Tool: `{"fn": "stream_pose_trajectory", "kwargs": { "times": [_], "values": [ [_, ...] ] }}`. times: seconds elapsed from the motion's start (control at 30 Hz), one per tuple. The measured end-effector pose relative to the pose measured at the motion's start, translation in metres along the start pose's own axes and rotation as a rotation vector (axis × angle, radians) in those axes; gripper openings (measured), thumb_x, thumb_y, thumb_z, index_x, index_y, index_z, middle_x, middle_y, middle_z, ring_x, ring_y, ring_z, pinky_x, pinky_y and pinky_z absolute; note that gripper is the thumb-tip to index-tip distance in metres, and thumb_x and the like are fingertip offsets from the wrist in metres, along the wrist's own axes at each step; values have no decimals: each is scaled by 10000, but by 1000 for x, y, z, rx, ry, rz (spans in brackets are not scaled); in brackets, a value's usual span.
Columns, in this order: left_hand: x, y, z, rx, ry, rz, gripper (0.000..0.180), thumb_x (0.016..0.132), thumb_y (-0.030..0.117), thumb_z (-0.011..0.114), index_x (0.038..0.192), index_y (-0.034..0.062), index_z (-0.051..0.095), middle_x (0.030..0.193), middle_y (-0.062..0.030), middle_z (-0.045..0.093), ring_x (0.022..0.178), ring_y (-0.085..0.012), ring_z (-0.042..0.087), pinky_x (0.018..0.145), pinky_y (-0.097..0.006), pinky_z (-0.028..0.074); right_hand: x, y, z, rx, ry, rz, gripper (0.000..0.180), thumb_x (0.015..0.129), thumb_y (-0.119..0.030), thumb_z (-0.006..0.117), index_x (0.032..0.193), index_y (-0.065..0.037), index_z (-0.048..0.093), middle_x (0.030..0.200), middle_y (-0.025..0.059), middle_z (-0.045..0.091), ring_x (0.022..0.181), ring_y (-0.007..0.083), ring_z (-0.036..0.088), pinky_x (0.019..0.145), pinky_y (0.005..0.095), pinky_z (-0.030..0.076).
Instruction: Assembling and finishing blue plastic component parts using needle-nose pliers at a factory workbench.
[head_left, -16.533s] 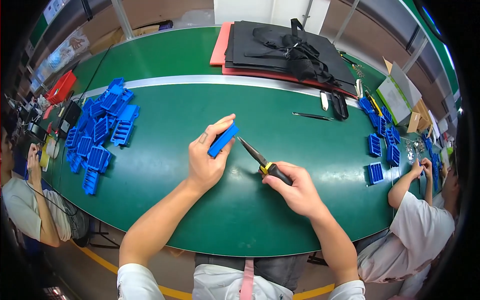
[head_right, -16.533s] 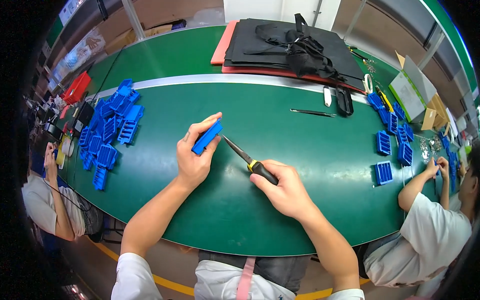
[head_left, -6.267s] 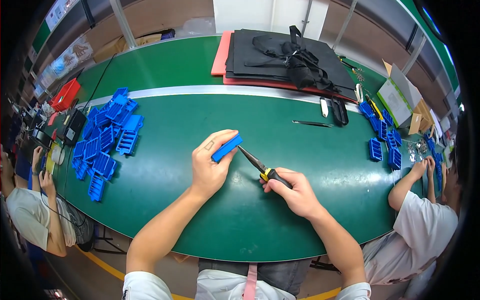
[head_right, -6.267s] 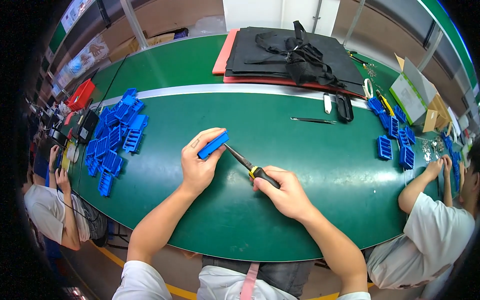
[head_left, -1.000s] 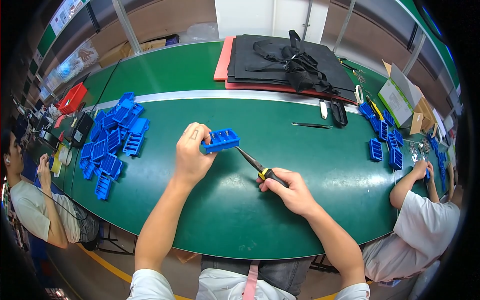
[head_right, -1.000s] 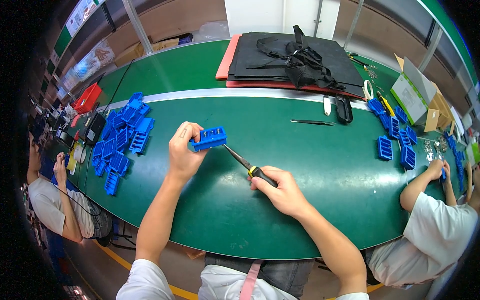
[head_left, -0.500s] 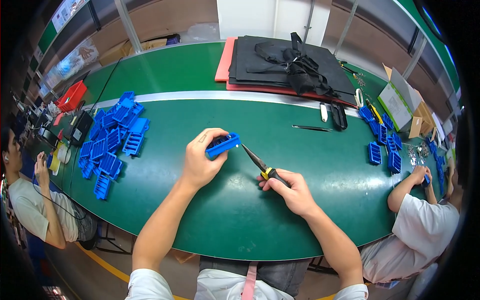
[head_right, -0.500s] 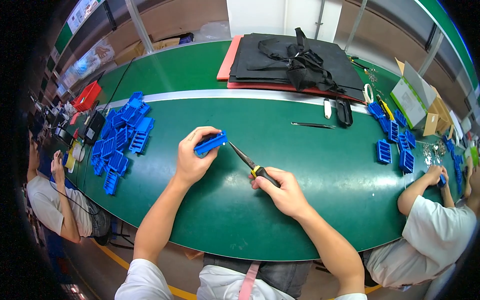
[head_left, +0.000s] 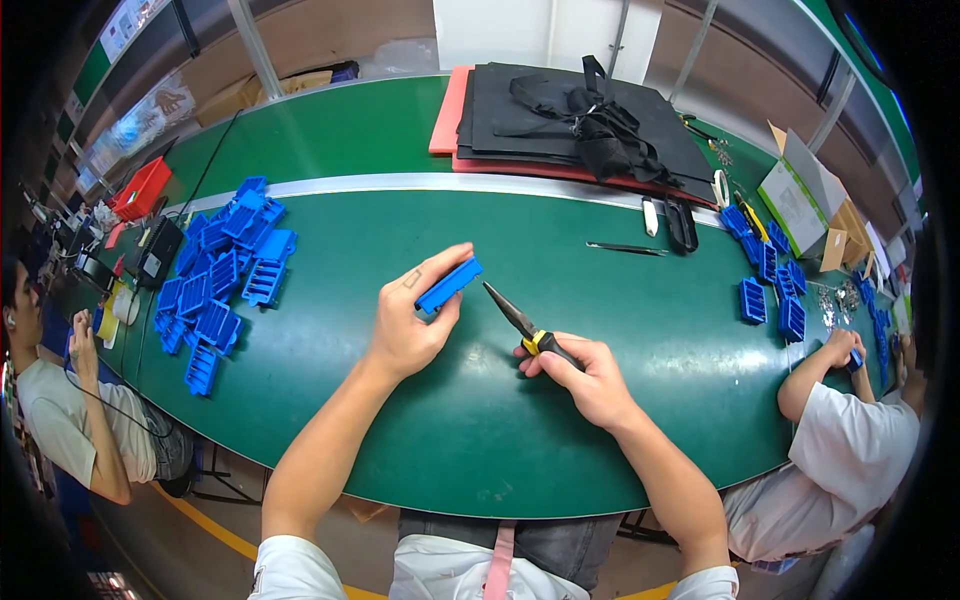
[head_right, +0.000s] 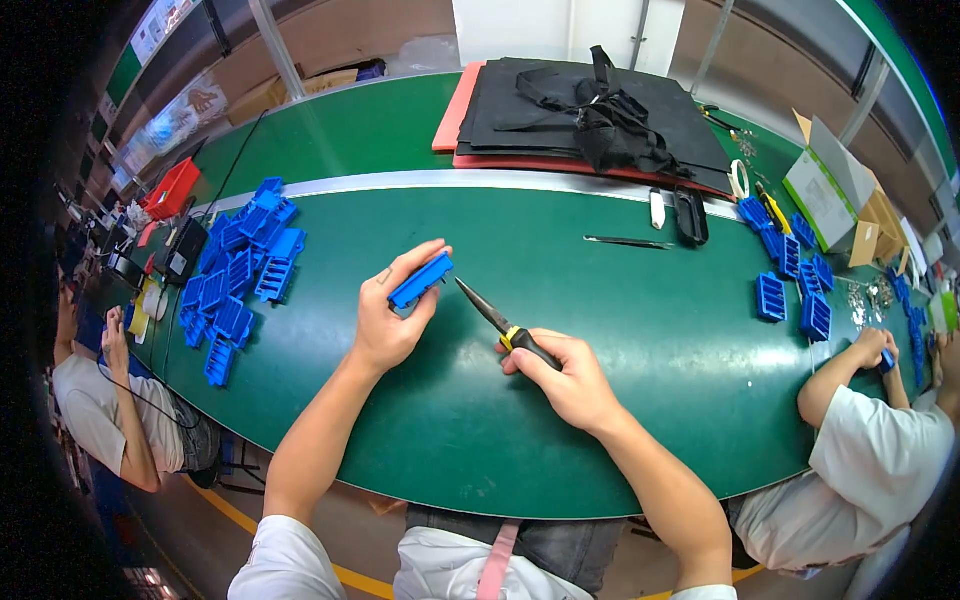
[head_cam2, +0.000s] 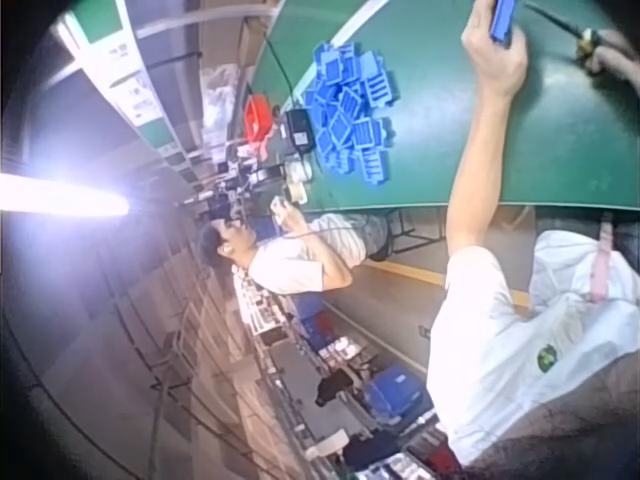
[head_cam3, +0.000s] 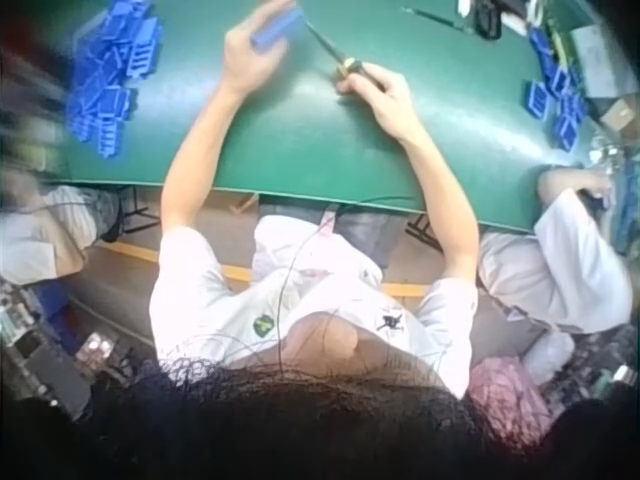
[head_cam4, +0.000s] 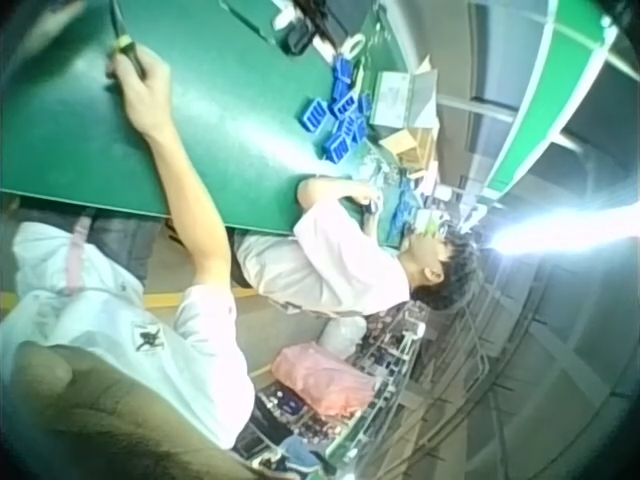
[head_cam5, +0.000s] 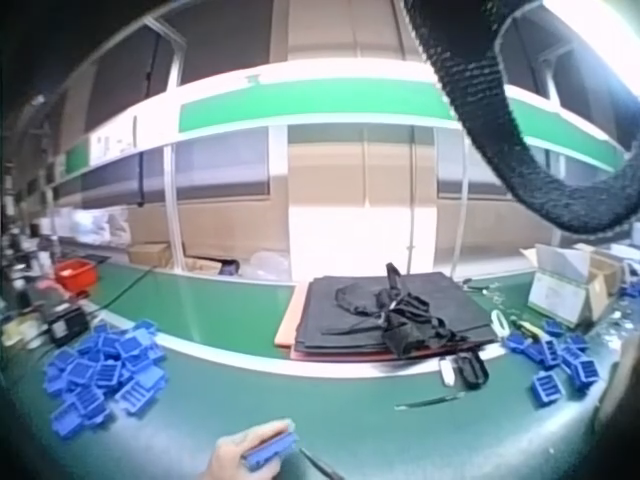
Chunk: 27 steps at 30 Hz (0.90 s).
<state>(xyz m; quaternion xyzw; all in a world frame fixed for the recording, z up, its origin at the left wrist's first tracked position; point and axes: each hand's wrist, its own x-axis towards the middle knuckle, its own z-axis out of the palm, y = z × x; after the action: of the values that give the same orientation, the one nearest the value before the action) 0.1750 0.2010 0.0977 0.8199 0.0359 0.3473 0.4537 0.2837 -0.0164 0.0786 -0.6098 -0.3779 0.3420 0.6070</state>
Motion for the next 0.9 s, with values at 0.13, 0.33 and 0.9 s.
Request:
{"fn": "stream_pose_trajectory", "kwargs": {
  "times": [0.13,0.33,0.9],
  "values": [
    [2,-1,-1,156,43,186,478,740,-128,575,1186,33,636,1195,-169,648,1075,-323,646,904,-343,515,0,0,1,3,-7,-8,212,934,-140,569,905,33,688,1003,74,676,944,142,601,869,290,455],
    [1,-2,2,150,39,189,518,713,-146,552,1182,49,651,1227,-174,633,1116,-336,627,916,-349,514,0,2,0,4,-10,-11,212,936,-143,570,903,32,686,999,70,671,933,140,599,860,283,454],
    [2,-5,-2,433,50,412,423,675,-114,668,1081,3,664,1125,-163,674,1097,-330,639,968,-414,509,-1,1,3,-127,-18,-13,254,950,-205,553,812,-6,630,770,31,509,693,109,459,639,275,380]
  ]
}}
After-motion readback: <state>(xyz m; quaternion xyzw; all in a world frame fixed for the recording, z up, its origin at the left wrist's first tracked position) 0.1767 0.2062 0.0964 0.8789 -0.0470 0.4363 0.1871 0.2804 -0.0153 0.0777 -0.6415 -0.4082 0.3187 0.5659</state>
